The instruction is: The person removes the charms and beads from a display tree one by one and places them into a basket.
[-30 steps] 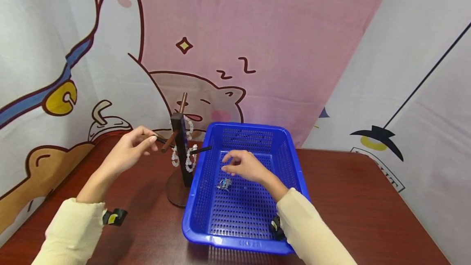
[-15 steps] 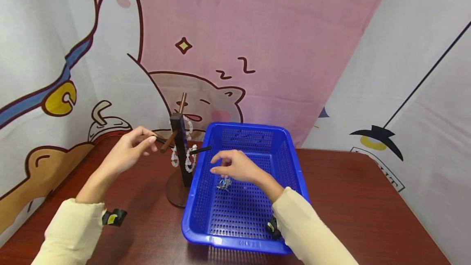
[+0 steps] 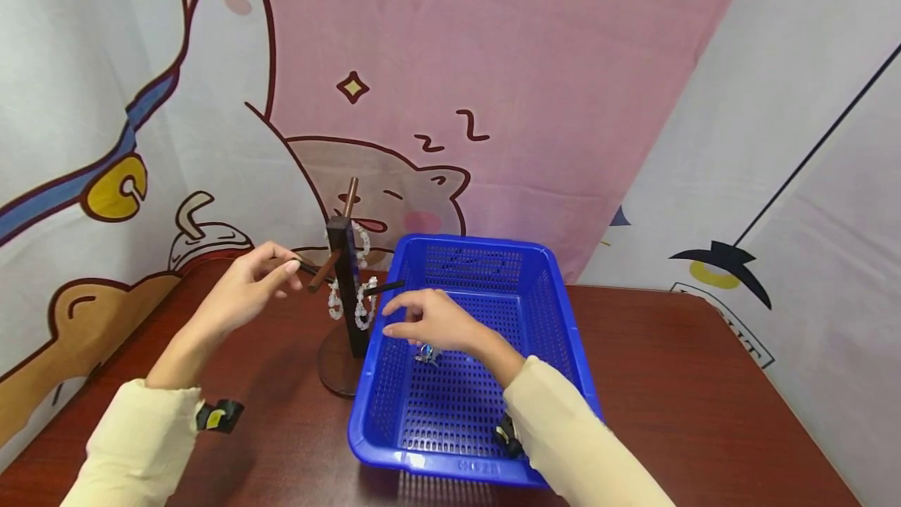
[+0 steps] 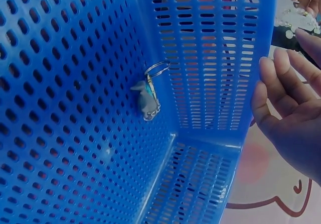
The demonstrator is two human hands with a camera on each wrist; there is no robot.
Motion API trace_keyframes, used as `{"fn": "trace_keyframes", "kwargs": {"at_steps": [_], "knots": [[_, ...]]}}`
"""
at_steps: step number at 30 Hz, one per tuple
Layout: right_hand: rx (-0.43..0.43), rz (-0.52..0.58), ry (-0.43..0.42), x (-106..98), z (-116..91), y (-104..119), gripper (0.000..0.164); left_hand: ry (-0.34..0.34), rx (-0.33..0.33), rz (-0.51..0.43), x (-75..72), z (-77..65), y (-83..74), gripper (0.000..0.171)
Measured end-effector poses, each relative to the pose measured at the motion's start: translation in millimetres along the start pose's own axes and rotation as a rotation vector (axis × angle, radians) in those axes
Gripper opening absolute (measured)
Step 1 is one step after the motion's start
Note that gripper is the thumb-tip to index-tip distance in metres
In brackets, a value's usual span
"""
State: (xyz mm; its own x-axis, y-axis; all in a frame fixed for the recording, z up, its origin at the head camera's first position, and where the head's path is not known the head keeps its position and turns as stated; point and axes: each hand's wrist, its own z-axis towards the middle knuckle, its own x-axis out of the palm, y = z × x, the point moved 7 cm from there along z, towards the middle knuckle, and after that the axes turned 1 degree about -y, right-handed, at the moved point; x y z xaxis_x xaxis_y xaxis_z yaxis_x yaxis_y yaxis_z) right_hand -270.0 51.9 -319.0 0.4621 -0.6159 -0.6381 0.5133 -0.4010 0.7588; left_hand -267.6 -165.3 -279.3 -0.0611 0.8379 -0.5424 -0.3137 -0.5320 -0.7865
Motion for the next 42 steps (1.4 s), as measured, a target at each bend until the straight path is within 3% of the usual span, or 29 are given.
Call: {"fn": "trace_keyframes", "kwargs": {"at_steps": [17, 28, 42], "knots": [[-0.017, -0.03, 0.004, 13.8, 14.7, 12.6, 0.033, -0.003, 0.005, -0.015, -0.9, -0.9, -1.9, 0.019], [-0.037, -0.065, -0.026, 17.5, 21.8, 16.5, 0.025, -0.003, 0.004, -0.029, -1.7, -1.7, -3.0, 0.019], [0.002, -0.08, -0.081, 20.3, 26.6, 17.1, 0.017, -0.005, 0.007, -0.026, -0.9, -0.7, -2.4, 0.018]]}}
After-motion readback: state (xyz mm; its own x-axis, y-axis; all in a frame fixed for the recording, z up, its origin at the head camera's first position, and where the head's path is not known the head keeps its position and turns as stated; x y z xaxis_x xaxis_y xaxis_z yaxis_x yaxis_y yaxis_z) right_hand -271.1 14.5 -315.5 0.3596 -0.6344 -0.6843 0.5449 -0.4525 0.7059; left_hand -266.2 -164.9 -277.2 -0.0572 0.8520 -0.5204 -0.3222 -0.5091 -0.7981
